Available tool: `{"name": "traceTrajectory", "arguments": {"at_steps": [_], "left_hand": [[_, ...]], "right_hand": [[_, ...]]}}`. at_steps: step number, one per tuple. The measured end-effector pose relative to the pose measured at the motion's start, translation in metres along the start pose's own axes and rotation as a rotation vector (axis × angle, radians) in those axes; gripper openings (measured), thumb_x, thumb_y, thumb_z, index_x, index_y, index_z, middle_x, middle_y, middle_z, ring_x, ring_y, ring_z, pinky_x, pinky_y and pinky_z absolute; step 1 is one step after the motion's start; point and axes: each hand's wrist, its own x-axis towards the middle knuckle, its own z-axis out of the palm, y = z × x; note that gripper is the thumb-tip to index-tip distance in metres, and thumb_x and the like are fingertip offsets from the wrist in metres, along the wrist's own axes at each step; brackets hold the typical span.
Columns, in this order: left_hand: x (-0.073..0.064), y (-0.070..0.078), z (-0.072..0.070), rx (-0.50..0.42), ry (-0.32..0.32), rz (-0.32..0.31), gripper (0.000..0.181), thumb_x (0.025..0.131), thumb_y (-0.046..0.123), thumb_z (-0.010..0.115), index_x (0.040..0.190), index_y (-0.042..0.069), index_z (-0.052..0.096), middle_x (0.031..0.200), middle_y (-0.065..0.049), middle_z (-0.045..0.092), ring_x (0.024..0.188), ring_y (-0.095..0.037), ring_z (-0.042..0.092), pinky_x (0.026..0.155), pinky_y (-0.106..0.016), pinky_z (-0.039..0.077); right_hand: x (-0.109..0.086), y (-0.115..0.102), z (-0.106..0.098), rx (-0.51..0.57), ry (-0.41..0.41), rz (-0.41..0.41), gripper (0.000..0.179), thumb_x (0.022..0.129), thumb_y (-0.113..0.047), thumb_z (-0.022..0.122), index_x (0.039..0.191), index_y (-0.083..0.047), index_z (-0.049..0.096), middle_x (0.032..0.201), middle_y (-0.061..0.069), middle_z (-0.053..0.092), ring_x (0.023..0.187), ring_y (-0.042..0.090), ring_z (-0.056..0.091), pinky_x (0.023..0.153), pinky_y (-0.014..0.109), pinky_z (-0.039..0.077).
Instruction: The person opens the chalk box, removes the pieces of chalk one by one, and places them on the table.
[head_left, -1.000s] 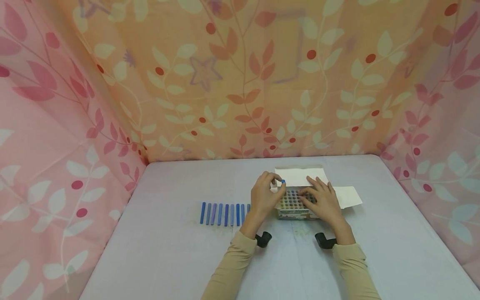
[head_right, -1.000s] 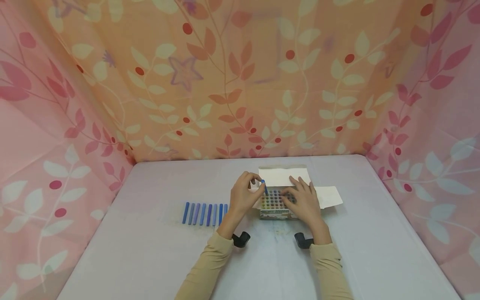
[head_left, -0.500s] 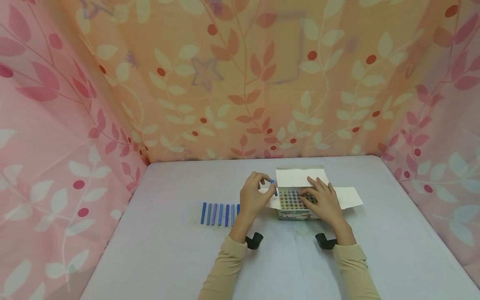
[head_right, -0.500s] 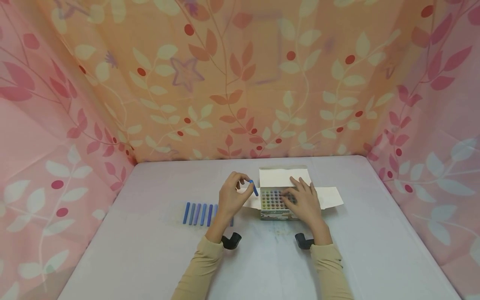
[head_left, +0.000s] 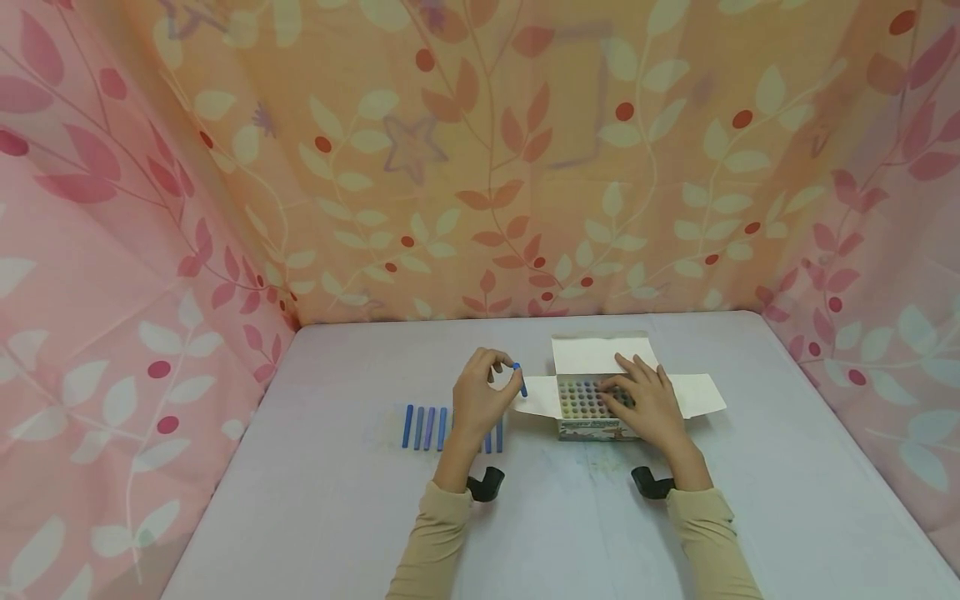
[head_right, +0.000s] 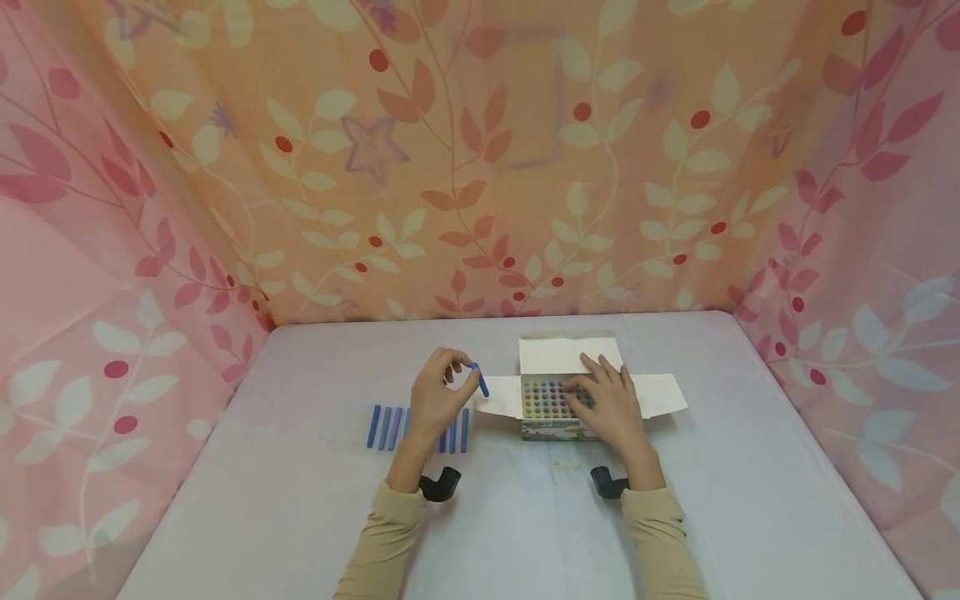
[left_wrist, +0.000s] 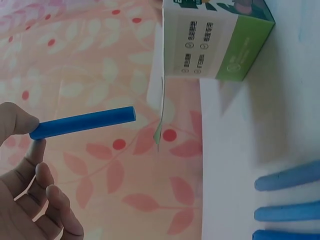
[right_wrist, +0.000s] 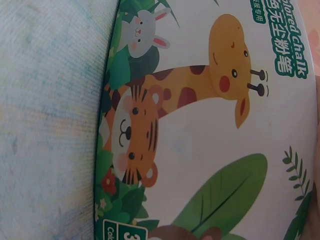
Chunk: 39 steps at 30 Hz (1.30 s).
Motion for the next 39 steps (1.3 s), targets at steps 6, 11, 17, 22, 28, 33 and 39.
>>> {"name": "traceTrajectory", "arguments": {"at_steps": [6,11,17,22,28,33,39], "left_hand": [[0.000,-0.007,-0.012,0.015,0.010,-0.014,0.010,0.080,0.024,0.068,0.086,0.019,0.062,0.082,0.004,0.055,0.067,-0.014,0.047,0.054,-0.023,0.037],[0.000,-0.012,-0.024,0.045,-0.021,-0.041,0.011,0.081,0.023,0.068,0.087,0.016,0.063,0.083,-0.001,0.057,0.068,-0.015,0.048,0.055,-0.023,0.037],[0.001,-0.018,-0.039,0.079,-0.074,-0.092,0.012,0.081,0.026,0.068,0.088,0.017,0.063,0.083,-0.001,0.057,0.069,-0.018,0.049,0.056,-0.025,0.037],[0.000,-0.026,-0.049,0.098,-0.103,-0.131,0.013,0.081,0.025,0.069,0.088,0.016,0.064,0.083,0.003,0.054,0.070,-0.019,0.049,0.057,-0.027,0.037],[-0.003,-0.038,-0.062,0.124,-0.129,-0.146,0.012,0.082,0.027,0.068,0.089,0.018,0.063,0.083,-0.001,0.055,0.068,-0.012,0.044,0.056,-0.028,0.037],[-0.004,-0.048,-0.077,0.132,-0.167,-0.215,0.013,0.083,0.029,0.067,0.090,0.019,0.062,0.084,-0.002,0.056,0.069,-0.013,0.044,0.056,-0.029,0.036],[-0.006,-0.061,-0.094,0.159,-0.201,-0.281,0.018,0.084,0.032,0.066,0.094,0.018,0.063,0.086,-0.003,0.058,0.068,-0.015,0.045,0.056,-0.030,0.035]], "right_hand": [[0.001,0.000,0.001,-0.011,-0.006,0.007,0.012,0.084,-0.035,0.067,0.093,-0.027,0.067,0.145,0.011,0.037,0.136,0.039,0.023,0.108,0.059,0.006],[0.001,0.000,0.001,-0.017,-0.009,0.008,0.013,0.084,-0.036,0.066,0.094,-0.027,0.067,0.145,0.011,0.036,0.136,0.038,0.023,0.108,0.059,0.005],[0.001,-0.001,0.001,-0.018,-0.004,0.004,0.013,0.084,-0.036,0.066,0.093,-0.027,0.067,0.145,0.012,0.037,0.136,0.039,0.023,0.107,0.060,0.007],[0.001,0.001,0.001,-0.020,0.001,-0.005,0.013,0.083,-0.036,0.067,0.093,-0.027,0.067,0.145,0.012,0.037,0.135,0.040,0.024,0.107,0.060,0.007],[0.001,0.002,0.002,-0.028,0.011,-0.013,0.013,0.083,-0.036,0.067,0.092,-0.027,0.067,0.144,0.012,0.038,0.135,0.040,0.025,0.107,0.061,0.009],[0.001,0.002,0.002,-0.018,0.000,-0.005,0.012,0.084,-0.036,0.066,0.093,-0.028,0.067,0.145,0.011,0.037,0.135,0.039,0.024,0.108,0.060,0.007],[0.000,0.001,0.002,-0.012,0.005,-0.009,0.013,0.084,-0.036,0.066,0.094,-0.027,0.067,0.144,0.012,0.038,0.135,0.040,0.024,0.106,0.062,0.009]]}}
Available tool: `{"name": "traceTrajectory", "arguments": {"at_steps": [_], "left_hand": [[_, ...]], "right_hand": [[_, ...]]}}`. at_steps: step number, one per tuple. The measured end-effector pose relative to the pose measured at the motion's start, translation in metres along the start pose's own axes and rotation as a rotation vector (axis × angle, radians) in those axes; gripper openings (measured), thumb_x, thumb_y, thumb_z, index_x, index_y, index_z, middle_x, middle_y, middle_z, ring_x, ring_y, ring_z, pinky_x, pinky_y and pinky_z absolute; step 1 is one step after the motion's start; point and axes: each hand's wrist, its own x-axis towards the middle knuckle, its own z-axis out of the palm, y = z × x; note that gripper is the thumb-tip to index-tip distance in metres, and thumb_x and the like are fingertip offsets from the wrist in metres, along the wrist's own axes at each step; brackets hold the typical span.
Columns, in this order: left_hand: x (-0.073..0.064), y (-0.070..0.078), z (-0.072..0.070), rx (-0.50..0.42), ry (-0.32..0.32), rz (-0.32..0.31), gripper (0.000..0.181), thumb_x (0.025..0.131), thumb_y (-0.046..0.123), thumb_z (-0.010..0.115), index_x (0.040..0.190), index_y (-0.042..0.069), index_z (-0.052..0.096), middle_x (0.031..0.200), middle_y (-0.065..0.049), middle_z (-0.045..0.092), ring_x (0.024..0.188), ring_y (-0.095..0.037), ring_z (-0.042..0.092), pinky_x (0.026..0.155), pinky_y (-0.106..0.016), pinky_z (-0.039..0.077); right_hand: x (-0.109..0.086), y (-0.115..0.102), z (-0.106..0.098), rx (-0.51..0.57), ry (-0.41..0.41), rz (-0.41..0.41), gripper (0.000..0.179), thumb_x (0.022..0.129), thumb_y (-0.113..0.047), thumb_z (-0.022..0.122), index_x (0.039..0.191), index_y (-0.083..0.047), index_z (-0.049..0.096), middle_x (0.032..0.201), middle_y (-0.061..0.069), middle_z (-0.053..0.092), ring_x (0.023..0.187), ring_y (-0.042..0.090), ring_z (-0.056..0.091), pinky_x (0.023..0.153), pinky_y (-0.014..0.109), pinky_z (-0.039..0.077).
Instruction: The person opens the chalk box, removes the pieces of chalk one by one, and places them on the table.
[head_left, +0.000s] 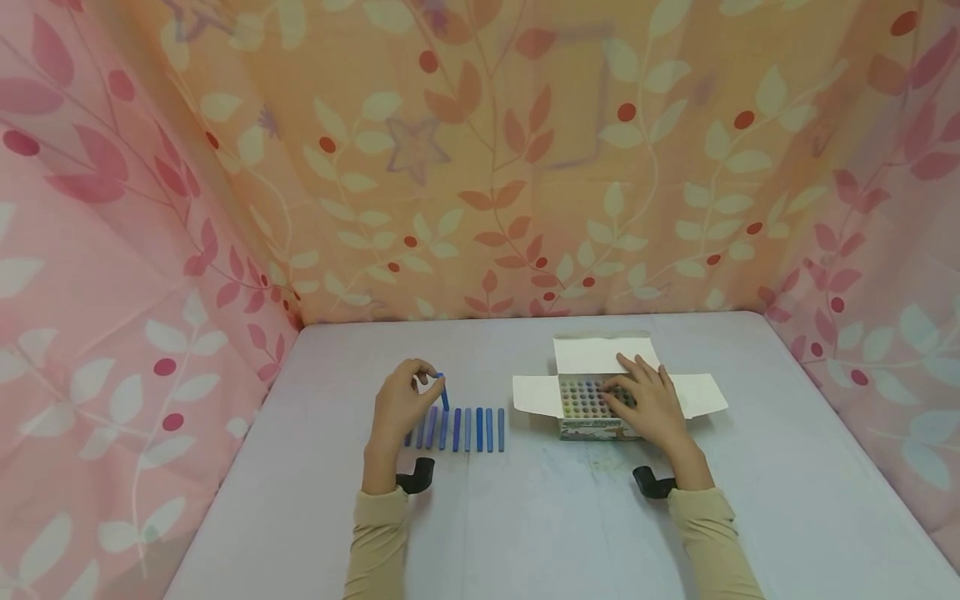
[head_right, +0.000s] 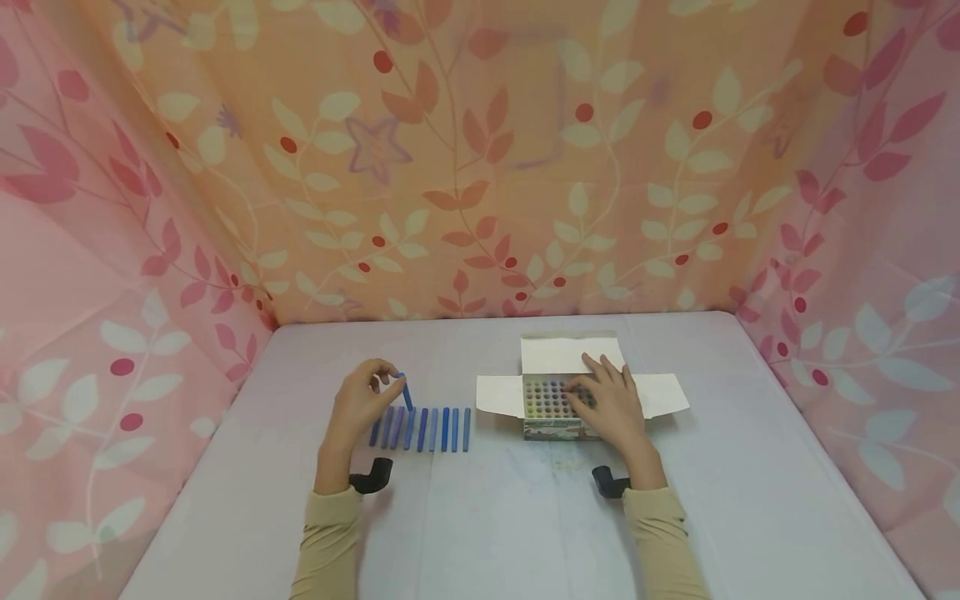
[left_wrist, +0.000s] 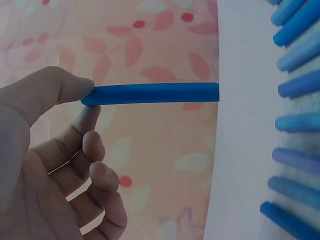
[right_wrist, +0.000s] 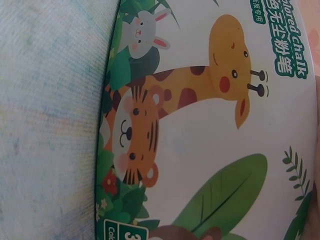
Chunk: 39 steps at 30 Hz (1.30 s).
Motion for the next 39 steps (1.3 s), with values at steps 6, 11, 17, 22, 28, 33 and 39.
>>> {"name": "traceTrajectory", "arguments": {"at_steps": [6,11,17,22,28,33,39], "left_hand": [[-0.001,-0.015,-0.010,0.031,-0.056,-0.054,0.022,0.084,0.035,0.065,0.096,0.017,0.063,0.086,-0.001,0.057,0.072,-0.016,0.046,0.056,-0.029,0.035],[-0.003,-0.024,-0.016,0.063,-0.082,-0.087,0.021,0.085,0.037,0.064,0.095,0.018,0.063,0.086,0.000,0.056,0.075,-0.017,0.047,0.059,-0.030,0.036],[-0.004,-0.034,-0.020,0.071,-0.093,-0.109,0.022,0.084,0.036,0.064,0.094,0.017,0.063,0.086,0.000,0.056,0.076,-0.017,0.048,0.059,-0.030,0.036],[-0.005,-0.041,-0.023,0.097,-0.100,-0.127,0.022,0.083,0.037,0.065,0.093,0.017,0.063,0.085,0.001,0.057,0.077,-0.017,0.049,0.060,-0.029,0.037],[-0.008,-0.051,-0.030,0.130,-0.123,-0.163,0.022,0.083,0.035,0.066,0.093,0.015,0.063,0.085,0.000,0.057,0.077,-0.018,0.051,0.058,-0.029,0.037],[-0.012,-0.058,-0.039,0.154,-0.157,-0.192,0.022,0.083,0.033,0.065,0.092,0.013,0.064,0.085,-0.003,0.058,0.073,-0.018,0.051,0.057,-0.028,0.036],[-0.014,-0.065,-0.042,0.163,-0.201,-0.230,0.023,0.082,0.030,0.066,0.092,0.009,0.064,0.082,-0.004,0.058,0.067,-0.017,0.048,0.055,-0.028,0.035]], "right_hand": [[0.000,0.000,0.001,0.007,0.001,0.003,0.013,0.084,-0.036,0.066,0.095,-0.027,0.067,0.144,0.012,0.038,0.135,0.039,0.023,0.106,0.061,0.008],[0.000,-0.001,-0.001,0.002,-0.005,0.011,0.014,0.084,-0.036,0.066,0.095,-0.027,0.067,0.145,0.011,0.037,0.136,0.039,0.023,0.107,0.060,0.008],[0.000,-0.001,-0.001,-0.014,-0.002,0.002,0.013,0.084,-0.036,0.066,0.094,-0.027,0.067,0.144,0.012,0.037,0.135,0.040,0.024,0.106,0.061,0.010],[0.000,0.001,0.001,-0.013,-0.004,-0.001,0.012,0.085,-0.036,0.065,0.093,-0.027,0.066,0.145,0.012,0.037,0.135,0.040,0.024,0.107,0.061,0.009],[0.000,0.000,0.000,-0.011,-0.010,0.000,0.013,0.085,-0.036,0.065,0.094,-0.027,0.066,0.145,0.012,0.037,0.135,0.040,0.024,0.107,0.060,0.007],[0.000,0.000,-0.001,-0.006,-0.016,0.008,0.013,0.085,-0.036,0.065,0.094,-0.026,0.066,0.145,0.012,0.036,0.135,0.039,0.023,0.108,0.060,0.006],[0.000,0.000,0.000,-0.004,-0.011,0.011,0.012,0.085,-0.036,0.065,0.093,-0.027,0.066,0.145,0.012,0.036,0.136,0.039,0.023,0.108,0.060,0.006]]}}
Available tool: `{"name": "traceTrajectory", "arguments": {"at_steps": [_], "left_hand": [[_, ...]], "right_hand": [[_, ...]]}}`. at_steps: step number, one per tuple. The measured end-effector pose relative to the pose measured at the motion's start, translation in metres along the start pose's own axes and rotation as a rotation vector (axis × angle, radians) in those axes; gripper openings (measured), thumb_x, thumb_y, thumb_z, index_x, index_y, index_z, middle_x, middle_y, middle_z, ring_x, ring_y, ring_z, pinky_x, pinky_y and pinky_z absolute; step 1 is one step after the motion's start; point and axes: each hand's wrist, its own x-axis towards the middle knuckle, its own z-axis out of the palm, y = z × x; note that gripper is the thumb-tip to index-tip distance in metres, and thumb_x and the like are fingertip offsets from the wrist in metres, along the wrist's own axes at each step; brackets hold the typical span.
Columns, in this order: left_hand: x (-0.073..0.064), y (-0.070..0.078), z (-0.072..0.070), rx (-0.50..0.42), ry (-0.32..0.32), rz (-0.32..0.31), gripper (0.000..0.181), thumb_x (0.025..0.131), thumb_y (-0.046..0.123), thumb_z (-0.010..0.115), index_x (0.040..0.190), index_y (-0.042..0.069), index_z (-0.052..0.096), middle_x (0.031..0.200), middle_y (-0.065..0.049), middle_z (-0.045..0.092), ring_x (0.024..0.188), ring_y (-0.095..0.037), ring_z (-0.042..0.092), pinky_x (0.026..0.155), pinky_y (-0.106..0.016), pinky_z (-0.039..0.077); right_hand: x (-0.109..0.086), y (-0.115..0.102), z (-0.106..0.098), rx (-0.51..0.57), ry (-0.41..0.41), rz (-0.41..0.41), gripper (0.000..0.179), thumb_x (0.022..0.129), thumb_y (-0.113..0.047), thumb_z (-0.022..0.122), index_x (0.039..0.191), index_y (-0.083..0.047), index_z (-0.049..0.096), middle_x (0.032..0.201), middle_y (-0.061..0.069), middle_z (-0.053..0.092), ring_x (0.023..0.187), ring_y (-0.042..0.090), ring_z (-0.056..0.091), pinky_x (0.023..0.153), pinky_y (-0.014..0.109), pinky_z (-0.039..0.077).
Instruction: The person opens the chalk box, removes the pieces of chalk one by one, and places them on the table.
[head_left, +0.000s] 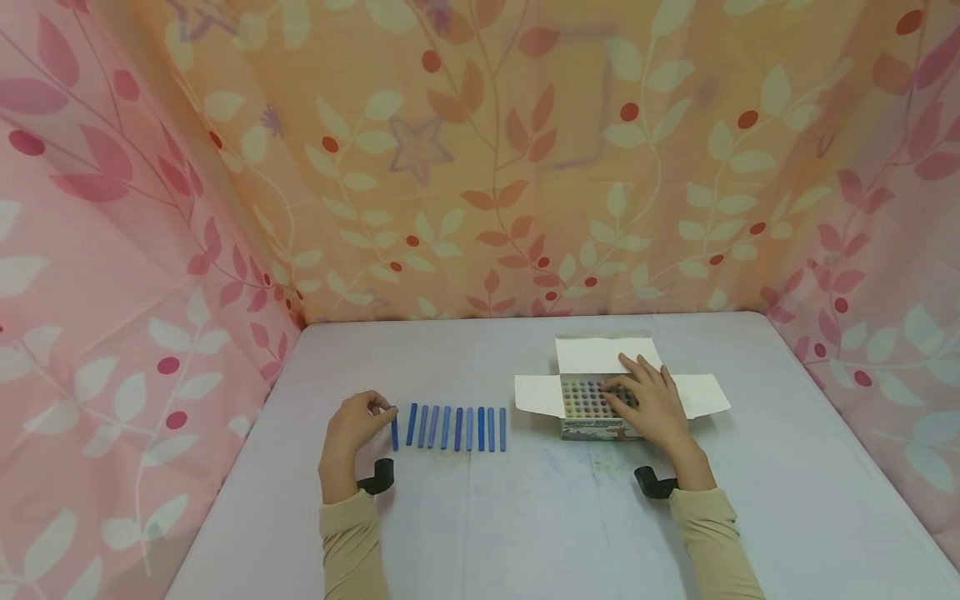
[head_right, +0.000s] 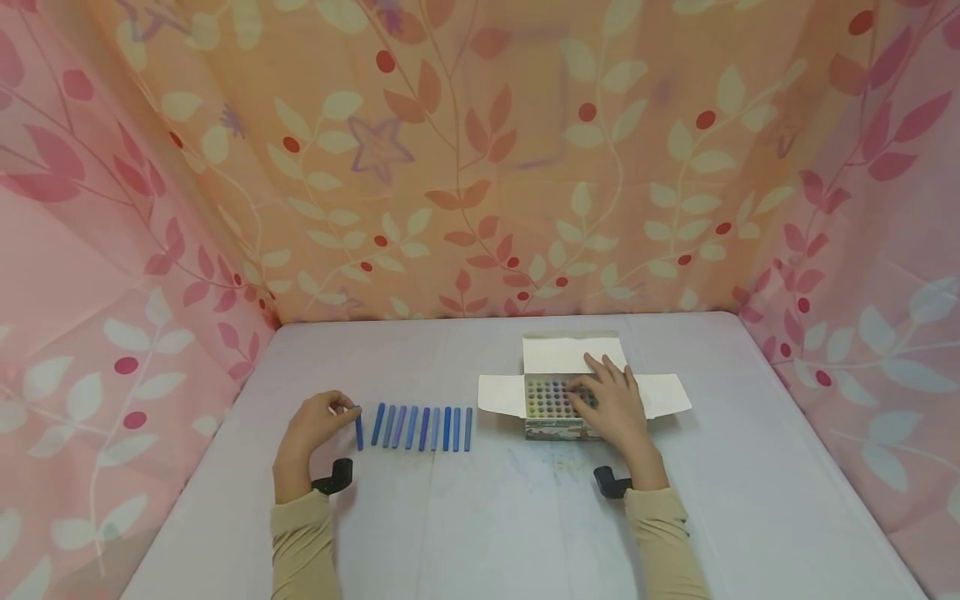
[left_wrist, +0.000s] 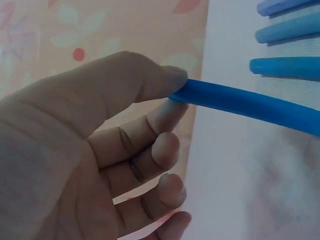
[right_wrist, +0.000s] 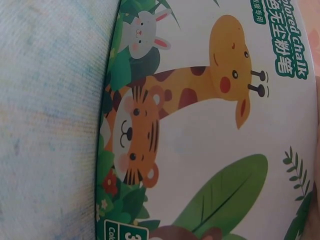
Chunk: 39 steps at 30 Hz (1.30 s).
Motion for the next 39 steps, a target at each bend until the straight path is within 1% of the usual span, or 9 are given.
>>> {"name": "traceTrajectory", "arguments": {"at_steps": [3,7,13,16,22,28,33,39], "left_hand": [[0.004,-0.004,0.006,-0.001,0.016,-0.015,0.024,0.083,0.030,0.065,0.092,0.009,0.064,0.081,-0.003,0.058,0.068,-0.017,0.048,0.055,-0.028,0.035],[0.012,-0.011,0.019,-0.021,0.061,-0.024,0.026,0.083,0.032,0.065,0.092,0.008,0.065,0.081,-0.004,0.058,0.069,-0.017,0.049,0.056,-0.028,0.036],[0.020,-0.015,0.034,-0.033,0.117,-0.044,0.025,0.084,0.032,0.065,0.090,0.007,0.066,0.076,-0.003,0.058,0.066,-0.017,0.049,0.057,-0.028,0.036],[0.022,-0.017,0.039,-0.046,0.128,-0.055,0.026,0.085,0.032,0.064,0.089,0.007,0.066,0.076,-0.003,0.057,0.066,-0.018,0.049,0.058,-0.029,0.037],[0.027,-0.026,0.051,-0.059,0.132,-0.071,0.026,0.085,0.034,0.063,0.090,0.008,0.066,0.080,-0.004,0.061,0.072,-0.018,0.053,0.066,-0.032,0.041],[0.027,-0.026,0.054,-0.049,0.152,-0.066,0.027,0.084,0.034,0.064,0.089,0.007,0.066,0.079,-0.005,0.063,0.072,-0.020,0.055,0.069,-0.038,0.043],[0.028,-0.026,0.055,-0.051,0.153,-0.058,0.028,0.085,0.034,0.064,0.089,0.007,0.066,0.079,-0.004,0.063,0.072,-0.019,0.055,0.069,-0.038,0.042],[0.027,-0.028,0.057,-0.048,0.162,-0.064,0.028,0.085,0.034,0.064,0.089,0.006,0.066,0.078,-0.005,0.062,0.071,-0.019,0.054,0.068,-0.037,0.041]], "right_hand": [[0.000,0.000,0.000,-0.002,0.000,-0.003,0.013,0.085,-0.036,0.065,0.094,-0.026,0.067,0.145,0.012,0.036,0.135,0.040,0.023,0.108,0.060,0.006],[0.000,-0.001,0.000,-0.005,-0.003,-0.007,0.014,0.085,-0.036,0.065,0.095,-0.026,0.067,0.145,0.012,0.036,0.135,0.040,0.023,0.107,0.061,0.006],[0.000,0.002,0.003,-0.009,0.006,-0.019,0.013,0.085,-0.037,0.065,0.094,-0.027,0.067,0.145,0.012,0.037,0.135,0.039,0.024,0.106,0.062,0.009],[0.000,0.001,0.003,-0.008,0.003,-0.015,0.013,0.085,-0.037,0.065,0.093,-0.027,0.067,0.145,0.012,0.036,0.135,0.039,0.024,0.106,0.062,0.009],[-0.001,-0.001,0.000,-0.004,0.002,-0.012,0.013,0.085,-0.036,0.065,0.093,-0.027,0.067,0.145,0.012,0.037,0.135,0.040,0.024,0.106,0.062,0.009],[-0.001,-0.001,0.001,0.001,-0.002,-0.013,0.013,0.085,-0.036,0.065,0.094,-0.027,0.067,0.145,0.012,0.037,0.135,0.040,0.024,0.106,0.062,0.009],[0.000,-0.003,-0.001,-0.008,0.000,-0.010,0.013,0.084,-0.035,0.065,0.094,-0.026,0.067,0.145,0.012,0.037,0.135,0.040,0.024,0.106,0.062,0.009],[-0.001,-0.003,-0.002,-0.019,-0.011,-0.001,0.013,0.085,-0.036,0.065,0.093,-0.027,0.067,0.145,0.011,0.037,0.135,0.039,0.024,0.106,0.061,0.009]]}}
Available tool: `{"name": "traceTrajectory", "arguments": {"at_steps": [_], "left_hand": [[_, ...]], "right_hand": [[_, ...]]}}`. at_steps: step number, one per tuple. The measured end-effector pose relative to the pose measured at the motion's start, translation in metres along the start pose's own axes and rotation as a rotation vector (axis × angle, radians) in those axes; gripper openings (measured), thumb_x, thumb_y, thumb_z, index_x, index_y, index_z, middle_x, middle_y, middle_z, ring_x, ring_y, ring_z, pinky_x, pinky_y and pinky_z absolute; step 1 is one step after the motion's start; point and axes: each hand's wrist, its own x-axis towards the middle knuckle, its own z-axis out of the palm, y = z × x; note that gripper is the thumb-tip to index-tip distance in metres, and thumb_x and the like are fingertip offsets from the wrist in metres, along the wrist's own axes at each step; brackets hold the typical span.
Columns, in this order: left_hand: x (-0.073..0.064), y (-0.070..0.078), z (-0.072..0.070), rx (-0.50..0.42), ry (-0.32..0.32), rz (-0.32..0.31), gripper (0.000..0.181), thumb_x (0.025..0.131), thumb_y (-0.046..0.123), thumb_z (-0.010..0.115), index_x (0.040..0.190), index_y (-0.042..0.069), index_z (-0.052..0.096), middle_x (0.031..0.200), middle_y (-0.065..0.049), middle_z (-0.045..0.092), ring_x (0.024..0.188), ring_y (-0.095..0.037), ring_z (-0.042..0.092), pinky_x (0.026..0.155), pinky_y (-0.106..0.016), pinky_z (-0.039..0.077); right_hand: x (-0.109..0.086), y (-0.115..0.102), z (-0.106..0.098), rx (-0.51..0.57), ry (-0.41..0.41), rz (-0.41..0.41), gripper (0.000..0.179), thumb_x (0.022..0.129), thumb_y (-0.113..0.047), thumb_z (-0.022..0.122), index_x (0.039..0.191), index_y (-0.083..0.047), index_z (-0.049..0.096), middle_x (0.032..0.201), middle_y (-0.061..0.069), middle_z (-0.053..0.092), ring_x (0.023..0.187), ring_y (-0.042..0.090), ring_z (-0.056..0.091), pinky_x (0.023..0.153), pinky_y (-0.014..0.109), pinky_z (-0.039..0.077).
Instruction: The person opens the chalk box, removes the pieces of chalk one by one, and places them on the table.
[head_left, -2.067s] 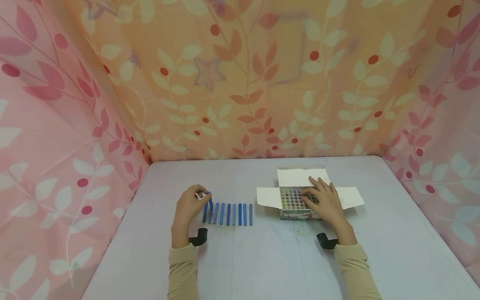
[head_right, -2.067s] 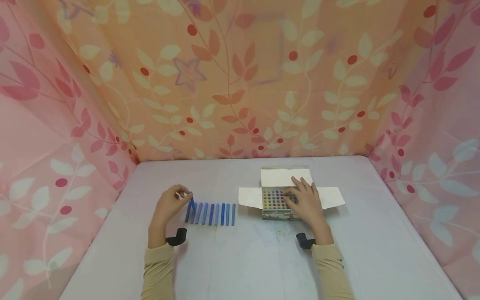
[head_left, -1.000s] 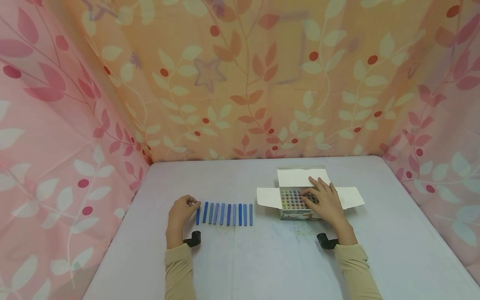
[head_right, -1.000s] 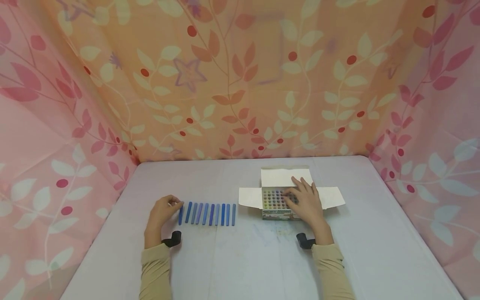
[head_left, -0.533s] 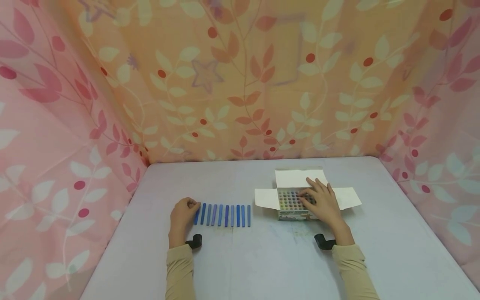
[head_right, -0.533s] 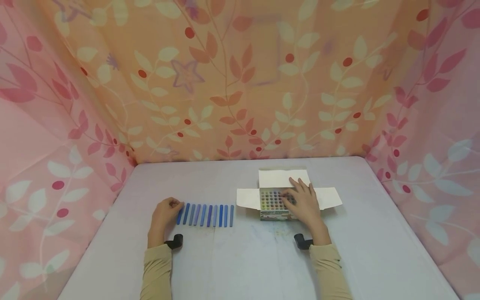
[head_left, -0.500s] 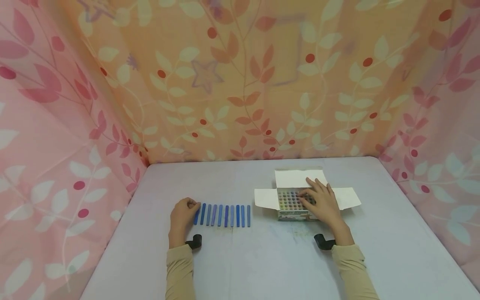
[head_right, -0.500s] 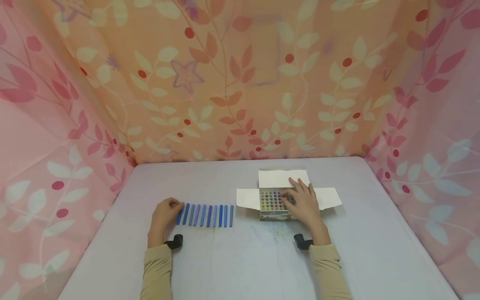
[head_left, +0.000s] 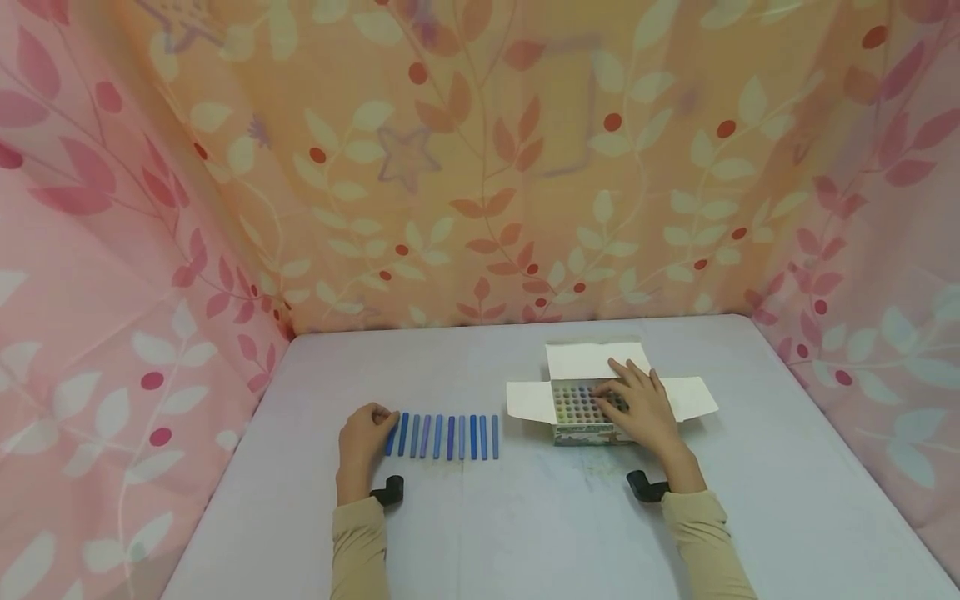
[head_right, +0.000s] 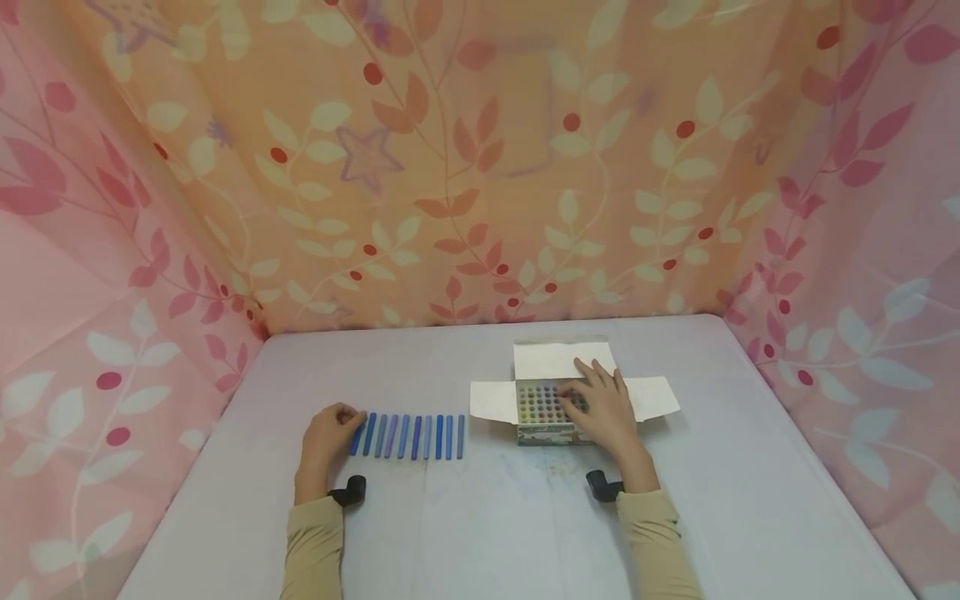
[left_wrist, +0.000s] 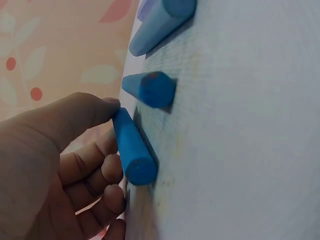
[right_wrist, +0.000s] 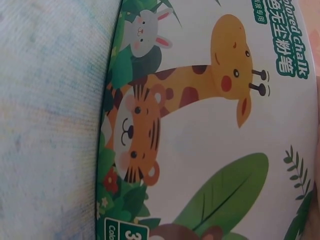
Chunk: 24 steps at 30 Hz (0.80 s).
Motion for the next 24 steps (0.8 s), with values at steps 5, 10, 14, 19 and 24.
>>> {"name": "traceTrajectory", "arguments": {"at_steps": [5,10,14,19,24], "left_hand": [[-0.0044,-0.0004,0.0006,0.006,0.015,0.003,0.027,0.084,0.033,0.065,0.087,0.006,0.067,0.077,-0.006,0.062,0.070,-0.020,0.054,0.069,-0.038,0.040],[-0.0070,0.0037,0.0025,-0.001,0.011,-0.007,0.028,0.084,0.035,0.065,0.087,0.007,0.067,0.077,-0.006,0.061,0.071,-0.021,0.053,0.070,-0.037,0.039],[-0.0045,0.0054,0.0012,0.004,0.016,-0.019,0.031,0.084,0.037,0.064,0.088,0.007,0.066,0.078,-0.006,0.060,0.071,-0.021,0.052,0.069,-0.036,0.037],[-0.0023,0.0037,-0.0020,-0.008,0.018,-0.033,0.031,0.085,0.039,0.064,0.091,0.008,0.065,0.081,-0.005,0.060,0.072,-0.021,0.052,0.068,-0.036,0.039],[-0.0040,0.0005,-0.0033,-0.031,0.018,-0.032,0.032,0.086,0.040,0.062,0.094,0.009,0.063,0.083,-0.005,0.062,0.073,-0.020,0.054,0.069,-0.037,0.041]], "right_hand": [[-0.0012,0.0001,-0.0001,-0.005,0.001,-0.012,0.013,0.085,-0.036,0.064,0.094,-0.027,0.066,0.145,0.012,0.037,0.135,0.039,0.024,0.106,0.061,0.009],[-0.0012,0.0022,-0.0045,-0.007,0.010,-0.022,0.012,0.085,-0.035,0.065,0.093,-0.027,0.066,0.144,0.012,0.037,0.134,0.040,0.025,0.106,0.061,0.010],[0.0015,0.0014,-0.0061,0.007,0.013,-0.028,0.012,0.085,-0.035,0.065,0.093,-0.027,0.067,0.144,0.012,0.038,0.134,0.040,0.024,0.106,0.062,0.009],[0.0027,-0.0005,-0.0049,0.015,-0.001,-0.023,0.013,0.085,-0.036,0.064,0.094,-0.027,0.067,0.145,0.012,0.037,0.135,0.039,0.024,0.106,0.062,0.009],[-0.0009,-0.0001,-0.0046,0.048,0.007,-0.035,0.013,0.086,-0.035,0.064,0.095,-0.026,0.067,0.144,0.012,0.039,0.135,0.039,0.025,0.105,0.063,0.010]]}}
